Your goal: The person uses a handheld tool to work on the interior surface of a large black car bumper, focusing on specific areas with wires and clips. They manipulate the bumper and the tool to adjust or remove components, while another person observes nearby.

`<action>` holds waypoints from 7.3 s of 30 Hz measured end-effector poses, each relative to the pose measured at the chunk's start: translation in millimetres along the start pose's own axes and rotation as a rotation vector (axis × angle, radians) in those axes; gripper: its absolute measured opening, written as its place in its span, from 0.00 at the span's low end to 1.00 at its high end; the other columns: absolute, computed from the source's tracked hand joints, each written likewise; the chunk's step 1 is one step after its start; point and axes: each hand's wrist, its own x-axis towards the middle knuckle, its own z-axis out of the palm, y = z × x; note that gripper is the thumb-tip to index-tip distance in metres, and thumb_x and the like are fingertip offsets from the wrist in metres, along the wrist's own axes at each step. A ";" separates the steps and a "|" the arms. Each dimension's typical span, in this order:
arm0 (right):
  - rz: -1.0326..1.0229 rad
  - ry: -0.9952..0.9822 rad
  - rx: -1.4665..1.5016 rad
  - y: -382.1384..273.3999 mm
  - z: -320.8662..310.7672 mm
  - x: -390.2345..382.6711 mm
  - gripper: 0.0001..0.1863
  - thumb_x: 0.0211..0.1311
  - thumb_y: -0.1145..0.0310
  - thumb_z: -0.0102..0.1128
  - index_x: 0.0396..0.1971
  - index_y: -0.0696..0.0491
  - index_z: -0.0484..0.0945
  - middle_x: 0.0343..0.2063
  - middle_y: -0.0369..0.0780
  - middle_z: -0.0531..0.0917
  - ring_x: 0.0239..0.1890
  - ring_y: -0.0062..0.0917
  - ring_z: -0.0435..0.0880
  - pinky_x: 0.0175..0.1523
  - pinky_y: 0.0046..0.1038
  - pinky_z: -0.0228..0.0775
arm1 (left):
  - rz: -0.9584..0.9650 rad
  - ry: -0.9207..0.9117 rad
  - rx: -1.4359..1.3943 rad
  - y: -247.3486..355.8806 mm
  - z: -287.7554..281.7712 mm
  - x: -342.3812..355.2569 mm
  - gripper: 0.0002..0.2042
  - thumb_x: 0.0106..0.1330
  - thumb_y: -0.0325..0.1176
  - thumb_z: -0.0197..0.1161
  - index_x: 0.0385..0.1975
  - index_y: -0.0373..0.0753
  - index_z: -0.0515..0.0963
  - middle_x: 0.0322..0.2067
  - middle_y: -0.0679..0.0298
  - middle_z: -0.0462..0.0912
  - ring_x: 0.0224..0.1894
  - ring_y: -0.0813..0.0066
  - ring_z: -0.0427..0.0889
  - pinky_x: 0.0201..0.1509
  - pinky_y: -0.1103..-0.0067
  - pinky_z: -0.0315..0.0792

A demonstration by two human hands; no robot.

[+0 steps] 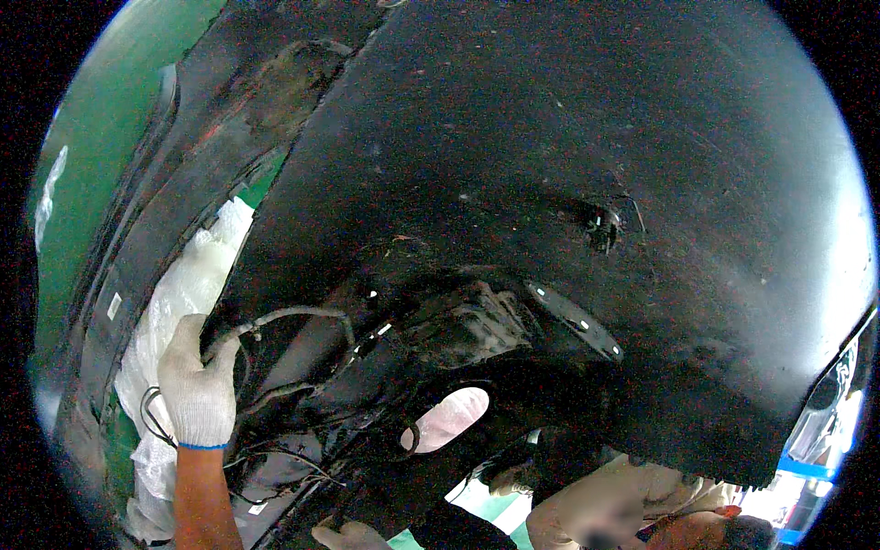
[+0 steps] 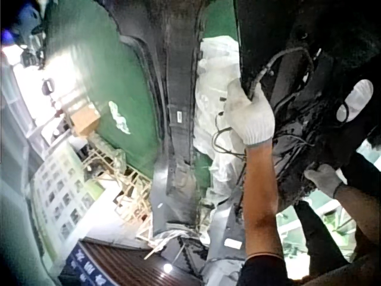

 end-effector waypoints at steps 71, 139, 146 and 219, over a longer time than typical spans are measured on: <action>-0.915 -0.025 -0.784 96.0 626.7 177.3 0.22 0.58 0.78 0.70 0.54 0.54 0.82 0.49 0.47 0.88 0.49 0.45 0.88 0.54 0.40 0.82 | -0.549 -0.066 0.513 -780.9 -358.8 -747.5 0.60 0.40 0.61 0.88 0.74 0.36 0.68 0.75 0.50 0.70 0.80 0.43 0.62 0.86 0.49 0.51; -0.483 -0.499 0.184 126.3 617.7 351.5 0.20 0.74 0.54 0.66 0.52 0.55 0.83 0.43 0.41 0.87 0.42 0.32 0.87 0.47 0.36 0.82 | -0.492 -0.153 0.699 -773.2 -341.1 -731.5 0.57 0.32 0.57 0.91 0.72 0.50 0.77 0.64 0.37 0.72 0.70 0.29 0.68 0.81 0.39 0.57; -0.507 -0.453 0.197 129.8 620.5 349.0 0.20 0.73 0.55 0.67 0.51 0.56 0.84 0.41 0.40 0.87 0.41 0.31 0.87 0.44 0.34 0.81 | -0.501 -0.103 0.712 -768.4 -337.4 -735.3 0.54 0.33 0.54 0.92 0.71 0.52 0.80 0.61 0.40 0.73 0.67 0.33 0.70 0.80 0.41 0.59; -0.942 -0.455 -0.471 167.4 741.1 256.7 0.16 0.69 0.61 0.74 0.50 0.55 0.89 0.48 0.45 0.92 0.52 0.33 0.91 0.61 0.35 0.82 | -0.582 -0.289 0.681 -773.7 -342.0 -713.5 0.42 0.34 0.58 0.89 0.57 0.60 0.86 0.65 0.53 0.78 0.67 0.46 0.74 0.66 0.50 0.72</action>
